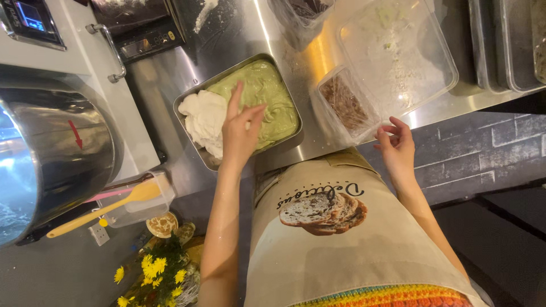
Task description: The person retrieves a plastic bag of crumbled brown topping from a refrigerator and adds it to a metal tray containing a green base and a white cream. They then add a dark crumbly ingredient from another bag and mix the contents with a yellow spatula.
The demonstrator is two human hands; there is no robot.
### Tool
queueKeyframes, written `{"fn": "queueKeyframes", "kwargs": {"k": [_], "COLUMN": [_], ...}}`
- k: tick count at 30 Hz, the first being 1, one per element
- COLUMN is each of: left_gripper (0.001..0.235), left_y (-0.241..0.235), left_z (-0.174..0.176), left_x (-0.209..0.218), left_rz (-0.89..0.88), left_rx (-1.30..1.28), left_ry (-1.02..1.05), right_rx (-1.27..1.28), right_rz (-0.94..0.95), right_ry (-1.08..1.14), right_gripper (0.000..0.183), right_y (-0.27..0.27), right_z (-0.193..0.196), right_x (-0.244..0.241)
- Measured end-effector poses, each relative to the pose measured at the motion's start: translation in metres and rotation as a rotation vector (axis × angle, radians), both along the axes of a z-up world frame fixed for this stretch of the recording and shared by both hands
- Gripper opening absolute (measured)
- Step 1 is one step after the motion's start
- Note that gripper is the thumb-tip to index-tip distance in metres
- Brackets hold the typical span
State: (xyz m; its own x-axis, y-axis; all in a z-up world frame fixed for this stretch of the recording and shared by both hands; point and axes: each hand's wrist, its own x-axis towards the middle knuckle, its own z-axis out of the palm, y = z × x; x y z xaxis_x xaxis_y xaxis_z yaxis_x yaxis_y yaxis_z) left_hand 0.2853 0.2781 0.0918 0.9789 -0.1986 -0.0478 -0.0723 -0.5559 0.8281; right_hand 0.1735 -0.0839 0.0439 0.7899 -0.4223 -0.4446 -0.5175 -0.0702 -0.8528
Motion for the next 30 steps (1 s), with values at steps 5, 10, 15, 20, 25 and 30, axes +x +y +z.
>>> {"fn": "queueKeyframes", "kwargs": {"k": [5,10,15,20,25,30], "left_gripper": [0.1,0.092,0.04,0.034,0.019,0.03], "left_y": [0.01,0.005,-0.061,-0.13,-0.153,-0.142], "left_z": [-0.007,-0.002,-0.011,-0.031,-0.059,-0.079], "left_x": [-0.001,-0.003,-0.018,-0.036,-0.034,-0.035], "left_rz": [0.028,0.084,-0.222,-0.583,-0.723,-0.704], "left_rx": [-0.553,-0.776,-0.23,0.109,0.183,0.029], "left_ry": [0.099,0.23,0.244,-0.24,-0.598,-0.592], "right_rx": [0.223,0.783,0.887,1.0,0.98,0.782], "right_rz": [-0.128,-0.18,-0.224,-0.343,-0.331,-0.26], "right_ry": [0.154,0.197,0.19,0.186,0.186,0.187], "right_gripper": [0.047,0.022,0.008,0.012,0.021,0.021], "right_y": [-0.013,-0.026,-0.023,-0.023,-0.02,-0.014], "right_z": [-0.012,-0.038,-0.06,-0.054,-0.033,-0.006], "right_x": [-0.005,-0.005,-0.006,-0.011,-0.017,-0.02]}}
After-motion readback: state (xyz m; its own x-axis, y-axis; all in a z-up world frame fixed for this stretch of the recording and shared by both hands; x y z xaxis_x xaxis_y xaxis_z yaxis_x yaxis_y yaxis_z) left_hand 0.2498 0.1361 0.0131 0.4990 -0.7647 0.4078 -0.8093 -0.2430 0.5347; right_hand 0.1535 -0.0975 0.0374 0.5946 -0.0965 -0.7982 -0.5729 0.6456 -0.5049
